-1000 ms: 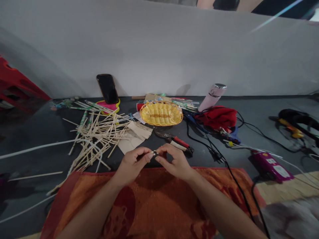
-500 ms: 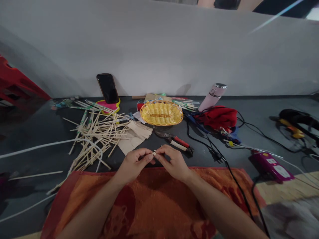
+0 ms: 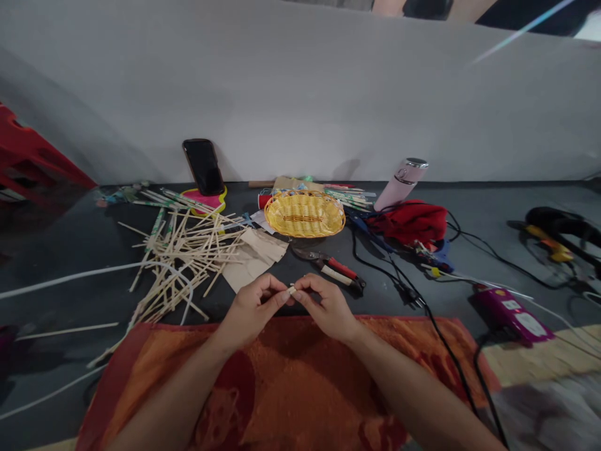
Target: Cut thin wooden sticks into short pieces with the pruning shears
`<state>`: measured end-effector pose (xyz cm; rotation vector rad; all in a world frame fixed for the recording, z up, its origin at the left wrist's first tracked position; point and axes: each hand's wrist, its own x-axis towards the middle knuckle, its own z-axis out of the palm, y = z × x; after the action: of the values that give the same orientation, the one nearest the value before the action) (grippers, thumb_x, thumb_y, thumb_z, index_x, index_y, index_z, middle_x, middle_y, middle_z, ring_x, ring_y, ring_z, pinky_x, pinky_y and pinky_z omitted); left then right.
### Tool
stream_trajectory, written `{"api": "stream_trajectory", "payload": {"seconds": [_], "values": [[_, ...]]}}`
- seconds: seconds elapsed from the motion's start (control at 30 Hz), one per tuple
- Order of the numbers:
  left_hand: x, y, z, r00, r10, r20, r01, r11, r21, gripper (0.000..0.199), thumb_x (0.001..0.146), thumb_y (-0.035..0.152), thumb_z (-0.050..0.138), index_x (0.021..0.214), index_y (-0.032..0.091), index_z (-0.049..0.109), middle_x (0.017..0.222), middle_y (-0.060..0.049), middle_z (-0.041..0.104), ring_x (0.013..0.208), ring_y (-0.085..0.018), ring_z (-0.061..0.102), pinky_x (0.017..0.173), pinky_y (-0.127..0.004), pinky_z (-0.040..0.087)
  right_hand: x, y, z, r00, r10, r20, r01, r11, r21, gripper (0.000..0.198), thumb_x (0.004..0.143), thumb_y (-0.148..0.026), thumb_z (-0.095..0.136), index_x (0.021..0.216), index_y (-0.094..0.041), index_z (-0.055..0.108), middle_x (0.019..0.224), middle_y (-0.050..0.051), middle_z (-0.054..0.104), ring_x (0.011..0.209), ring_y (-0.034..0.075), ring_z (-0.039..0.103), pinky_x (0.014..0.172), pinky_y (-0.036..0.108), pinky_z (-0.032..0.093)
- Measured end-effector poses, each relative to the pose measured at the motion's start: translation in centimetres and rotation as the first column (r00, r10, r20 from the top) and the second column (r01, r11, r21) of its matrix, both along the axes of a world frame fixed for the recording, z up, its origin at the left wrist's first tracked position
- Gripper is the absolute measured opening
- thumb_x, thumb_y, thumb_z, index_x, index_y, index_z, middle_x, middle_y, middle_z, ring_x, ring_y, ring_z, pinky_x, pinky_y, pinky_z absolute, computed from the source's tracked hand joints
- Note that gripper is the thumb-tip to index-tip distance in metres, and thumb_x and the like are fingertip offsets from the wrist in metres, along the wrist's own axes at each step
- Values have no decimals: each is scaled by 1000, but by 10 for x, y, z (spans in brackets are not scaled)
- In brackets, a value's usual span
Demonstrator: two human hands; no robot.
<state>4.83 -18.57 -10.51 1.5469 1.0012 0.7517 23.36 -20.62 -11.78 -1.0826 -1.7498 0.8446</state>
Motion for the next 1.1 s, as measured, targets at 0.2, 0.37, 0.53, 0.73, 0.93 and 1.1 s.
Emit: {"api": "stream_trajectory", "payload": {"seconds": [0.2,0.37,0.53,0.73,0.93,1.1], "values": [[-1,1,-3,999,17,-38,-15,999,37,18,86,34,58,87,17,62,83,-3,71,79,-15,66,73,-26,50,0,1,-1,1000,-1,5,1,1000,1,13,94,-26,54,87,-20,62,81,1,63,77,13,58,73,26,44],[-1,0,-2,997,29,-75,-23,997,79,18,85,34,59,87,17,64,83,-3,71,78,-15,65,72,-26,50,1,1,-1,1000,2,17,-2,1000,-3,13,94,-26,54,86,-20,62,82,1,63,77,14,58,73,26,44],[-1,0,-3,995,39,-90,-29,993,112,19,85,36,58,86,17,64,82,-2,71,76,-14,64,70,-25,50,1,1,-1,1000,10,8,-10,1000,5,13,93,-25,53,86,-20,62,82,2,63,77,14,58,73,26,44],[-1,1,-5,995,37,-92,-25,992,121,19,85,36,58,87,18,65,82,-3,71,77,-14,65,68,-24,50,1,1,-2,1000,6,6,-6,1000,-15,13,93,-26,53,87,-20,63,82,1,64,78,14,59,73,27,45],[-1,0,-4,995,28,-93,-19,995,95,20,85,36,58,87,18,65,84,-3,72,79,-15,65,70,-25,50,1,1,0,1000,13,5,-12,1000,-22,12,93,-25,54,87,-20,63,82,1,64,78,14,58,74,26,44],[-1,0,-2,995,23,-100,-11,992,126,19,86,35,57,87,18,65,83,-2,71,78,-14,64,71,-24,50,1,1,1,1000,19,18,-18,1000,-23,15,94,-26,53,85,-20,63,82,2,64,78,14,59,73,27,45]]}}
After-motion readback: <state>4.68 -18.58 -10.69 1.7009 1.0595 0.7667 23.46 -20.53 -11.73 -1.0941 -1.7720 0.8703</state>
